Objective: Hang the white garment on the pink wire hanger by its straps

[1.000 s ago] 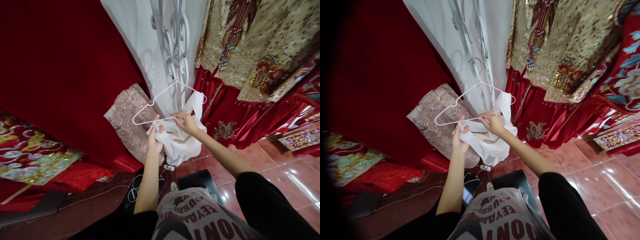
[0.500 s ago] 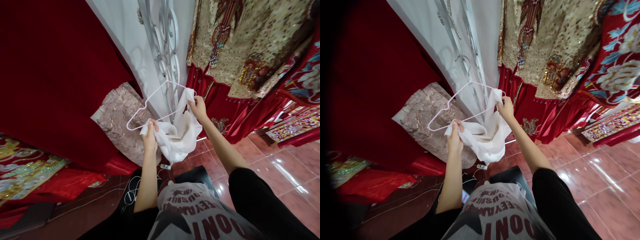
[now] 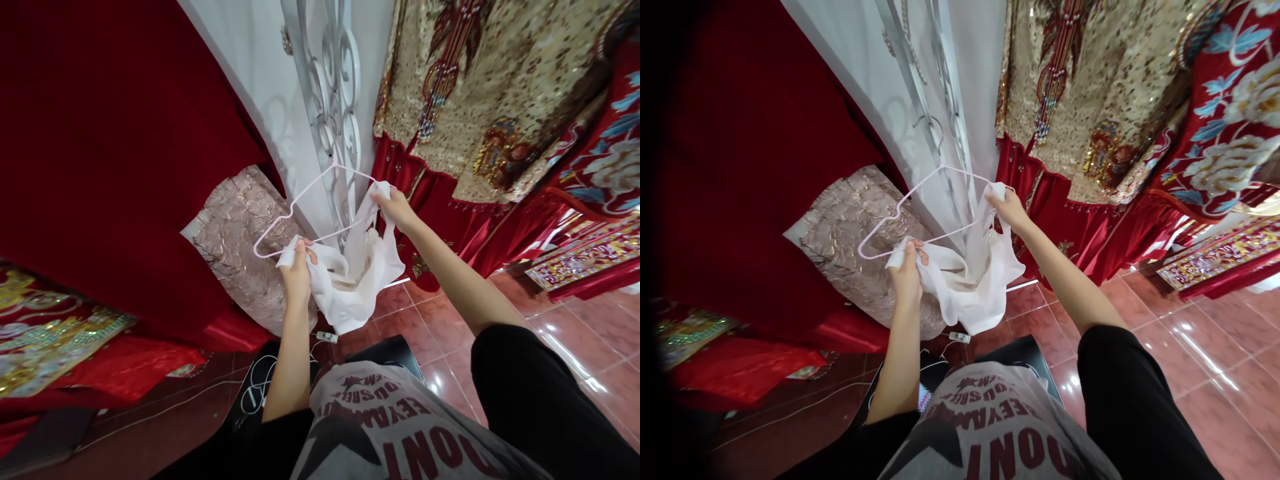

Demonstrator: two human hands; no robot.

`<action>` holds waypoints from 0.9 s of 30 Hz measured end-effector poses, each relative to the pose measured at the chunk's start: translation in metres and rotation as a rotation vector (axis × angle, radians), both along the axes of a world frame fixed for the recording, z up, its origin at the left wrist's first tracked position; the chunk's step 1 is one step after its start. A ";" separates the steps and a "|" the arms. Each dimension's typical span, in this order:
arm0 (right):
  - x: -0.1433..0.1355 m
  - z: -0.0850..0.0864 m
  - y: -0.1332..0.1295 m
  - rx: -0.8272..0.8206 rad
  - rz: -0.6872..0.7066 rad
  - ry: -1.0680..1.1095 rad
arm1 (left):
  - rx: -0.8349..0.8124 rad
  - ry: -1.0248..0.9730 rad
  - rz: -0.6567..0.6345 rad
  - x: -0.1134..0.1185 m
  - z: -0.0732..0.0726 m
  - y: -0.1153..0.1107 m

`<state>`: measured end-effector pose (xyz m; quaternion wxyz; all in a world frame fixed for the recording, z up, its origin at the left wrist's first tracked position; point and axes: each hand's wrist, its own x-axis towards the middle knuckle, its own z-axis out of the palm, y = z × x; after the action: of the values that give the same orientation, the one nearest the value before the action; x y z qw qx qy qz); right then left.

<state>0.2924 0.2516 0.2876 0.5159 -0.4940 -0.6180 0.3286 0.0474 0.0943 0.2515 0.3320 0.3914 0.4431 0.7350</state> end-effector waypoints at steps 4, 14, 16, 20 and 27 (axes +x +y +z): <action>0.000 0.005 -0.017 0.078 -0.115 -0.188 | -0.022 -0.002 0.013 -0.004 0.000 0.001; 0.046 0.027 -0.012 0.139 -0.409 -0.246 | -0.028 -0.062 0.048 -0.011 0.009 0.021; 0.061 0.027 0.001 -0.001 -0.367 0.037 | -0.049 -0.077 0.027 -0.014 0.009 0.023; 0.085 0.016 0.003 -0.315 -0.133 0.599 | -0.100 -0.095 -0.052 -0.012 0.004 0.024; 0.054 -0.027 -0.075 0.049 -0.205 0.748 | -0.239 -0.183 -0.210 0.006 0.000 0.022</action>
<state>0.3460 0.1763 0.2611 0.7473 -0.3868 -0.3423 0.4180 0.0535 0.1168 0.2511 0.4903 0.3247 0.4517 0.6710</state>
